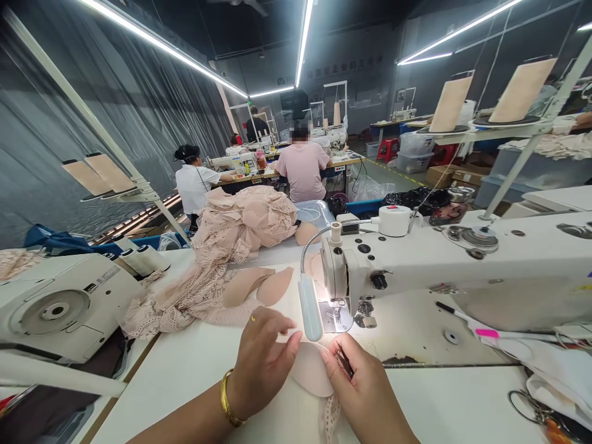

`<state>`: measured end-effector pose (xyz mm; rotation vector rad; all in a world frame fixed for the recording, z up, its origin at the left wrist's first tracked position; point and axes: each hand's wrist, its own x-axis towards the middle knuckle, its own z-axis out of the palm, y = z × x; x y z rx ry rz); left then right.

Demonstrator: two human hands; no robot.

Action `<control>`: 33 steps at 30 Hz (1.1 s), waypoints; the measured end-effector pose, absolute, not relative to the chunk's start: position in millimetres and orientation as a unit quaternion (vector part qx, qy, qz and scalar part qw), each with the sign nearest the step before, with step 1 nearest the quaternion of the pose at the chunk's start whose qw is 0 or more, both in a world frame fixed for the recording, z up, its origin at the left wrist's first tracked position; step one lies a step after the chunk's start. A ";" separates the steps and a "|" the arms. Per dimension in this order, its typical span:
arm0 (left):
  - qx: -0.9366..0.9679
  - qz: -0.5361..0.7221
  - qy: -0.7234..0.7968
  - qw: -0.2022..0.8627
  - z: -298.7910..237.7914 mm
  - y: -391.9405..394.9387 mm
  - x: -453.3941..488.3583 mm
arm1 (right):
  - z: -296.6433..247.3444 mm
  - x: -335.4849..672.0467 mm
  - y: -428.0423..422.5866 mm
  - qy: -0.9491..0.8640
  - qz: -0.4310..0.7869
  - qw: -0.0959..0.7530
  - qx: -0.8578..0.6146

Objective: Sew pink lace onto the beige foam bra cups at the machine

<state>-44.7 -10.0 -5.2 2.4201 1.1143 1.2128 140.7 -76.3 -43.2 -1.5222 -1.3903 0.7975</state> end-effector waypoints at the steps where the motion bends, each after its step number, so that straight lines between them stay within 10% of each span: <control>1: 0.842 0.386 0.365 0.094 -3.6 -13.3 -44.9 | -42.2 140.4 -76.1 -0.553 0.336 0.457 -0.610; 9: 0.719 0.232 0.408 0.512 -5.6 -16.6 -34.6 | -36.5 135.9 -77.0 -0.547 0.458 0.481 -0.510; 33: 0.715 0.253 0.449 0.472 -3.3 -13.5 -32.9 | -47.6 135.7 -80.0 -0.636 0.154 0.475 -0.588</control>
